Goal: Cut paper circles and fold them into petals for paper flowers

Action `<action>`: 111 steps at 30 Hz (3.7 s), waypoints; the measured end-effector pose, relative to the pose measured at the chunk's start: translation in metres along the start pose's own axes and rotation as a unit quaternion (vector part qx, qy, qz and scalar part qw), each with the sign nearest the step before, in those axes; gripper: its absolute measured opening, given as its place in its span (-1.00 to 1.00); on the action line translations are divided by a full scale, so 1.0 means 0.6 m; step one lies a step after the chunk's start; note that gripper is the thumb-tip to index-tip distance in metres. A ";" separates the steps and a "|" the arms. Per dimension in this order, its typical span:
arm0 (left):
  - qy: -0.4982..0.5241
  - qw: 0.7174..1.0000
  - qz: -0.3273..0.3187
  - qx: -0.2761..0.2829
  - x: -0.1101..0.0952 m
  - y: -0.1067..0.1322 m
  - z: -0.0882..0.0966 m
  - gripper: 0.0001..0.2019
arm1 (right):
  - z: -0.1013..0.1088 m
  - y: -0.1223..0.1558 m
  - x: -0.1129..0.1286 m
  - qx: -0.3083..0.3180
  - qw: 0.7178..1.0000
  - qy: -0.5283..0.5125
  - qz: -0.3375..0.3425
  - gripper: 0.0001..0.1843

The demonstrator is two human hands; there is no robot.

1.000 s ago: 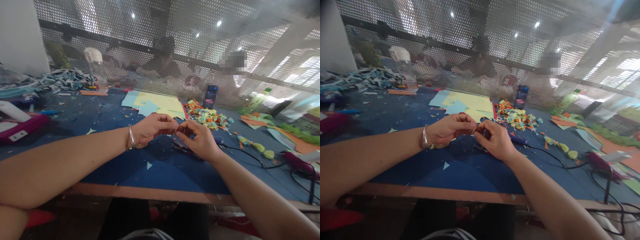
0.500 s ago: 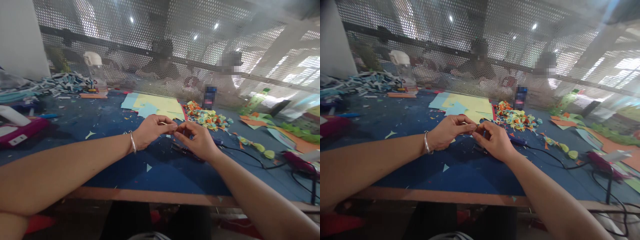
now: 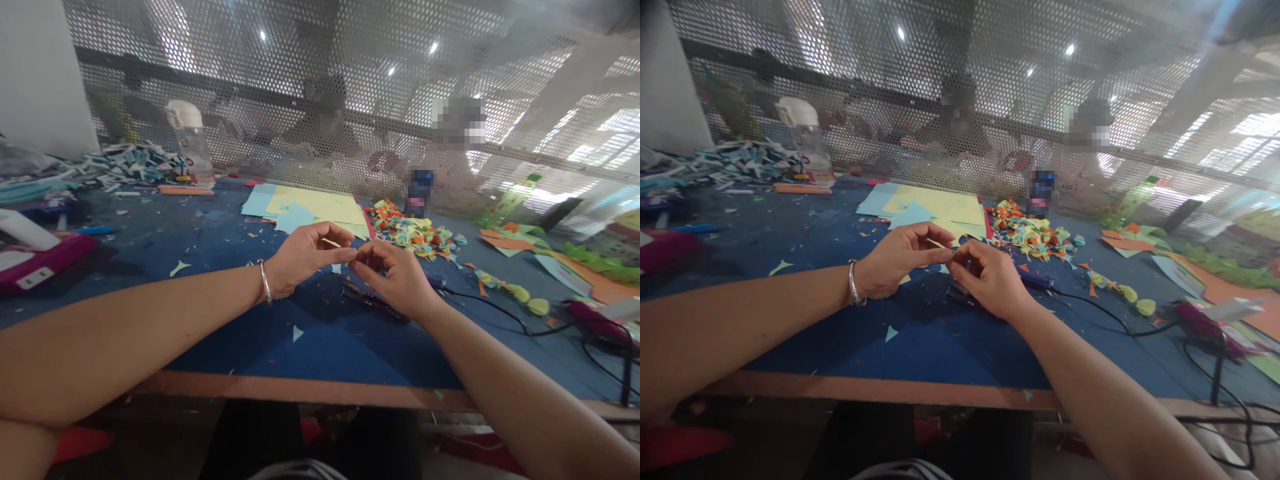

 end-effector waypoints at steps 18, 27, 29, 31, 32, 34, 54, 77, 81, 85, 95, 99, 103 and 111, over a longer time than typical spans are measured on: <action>-0.002 1.000 -0.021 0.015 -0.005 -0.003 -0.002 -0.62 | 0.001 -0.001 -0.001 0.007 1.000 -0.018 -0.013 -0.85; -0.016 0.999 -0.025 0.018 -0.011 -0.001 -0.003 -0.68 | 0.000 0.001 -0.002 0.016 0.999 -0.018 -0.023 -0.85; -0.019 0.999 -0.029 0.018 -0.012 -0.001 -0.003 -0.69 | 0.000 0.000 -0.002 0.015 1.000 -0.016 -0.020 -0.85; -0.024 0.999 -0.035 0.019 -0.013 -0.001 -0.003 -0.70 | 0.001 0.000 0.000 0.011 1.000 -0.011 -0.014 -0.86; -0.028 0.999 -0.039 0.021 -0.013 -0.001 -0.003 -0.70 | 0.002 0.000 0.001 0.009 1.000 -0.007 -0.009 -0.86; -0.037 0.998 -0.047 0.026 -0.014 0.000 -0.004 -0.69 | 0.004 0.000 0.004 0.005 1.000 0.003 0.002 -0.88; -0.008 0.999 -0.007 0.037 -0.009 0.009 -0.012 -0.79 | 0.009 -0.002 0.014 -0.015 0.998 0.044 0.034 -0.89; 0.075 0.990 0.123 0.013 0.010 0.007 -0.004 -0.85 | 0.015 0.002 0.012 -0.044 0.997 0.046 0.036 -0.94; 0.083 0.990 0.118 0.004 0.007 0.009 -0.005 -0.82 | 0.017 0.003 0.018 -0.040 0.997 0.051 0.040 -0.92; 0.078 0.991 0.106 -0.004 0.003 0.011 -0.003 -0.80 | 0.017 0.004 0.024 -0.041 0.997 0.052 0.050 -0.86; 0.043 0.996 0.083 -0.018 -0.001 0.010 0.000 -0.84 | 0.015 0.004 0.030 -0.053 0.992 0.065 0.097 -0.91; 0.020 0.997 0.076 -0.021 0.000 0.011 0.003 -0.85 | 0.016 0.005 0.034 -0.056 0.989 0.070 0.118 -0.91; 0.002 0.998 0.052 -0.025 0.000 0.009 0.006 -0.86 | 0.017 0.005 0.035 -0.058 0.987 0.073 0.132 -0.91; -0.039 0.999 -0.005 0.014 -0.014 0.005 0.002 -0.84 | 0.019 0.006 0.038 -0.061 0.986 0.072 0.141 -0.91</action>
Point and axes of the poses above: each hand's wrist, its own y-axis away from the middle knuckle, its own z-axis out of the back of the hand, x = y × z, the point moved 8 cm from there along -y, towards the middle knuckle, and after that the axes turned 12 degrees about -x, right-handed, at the moved point
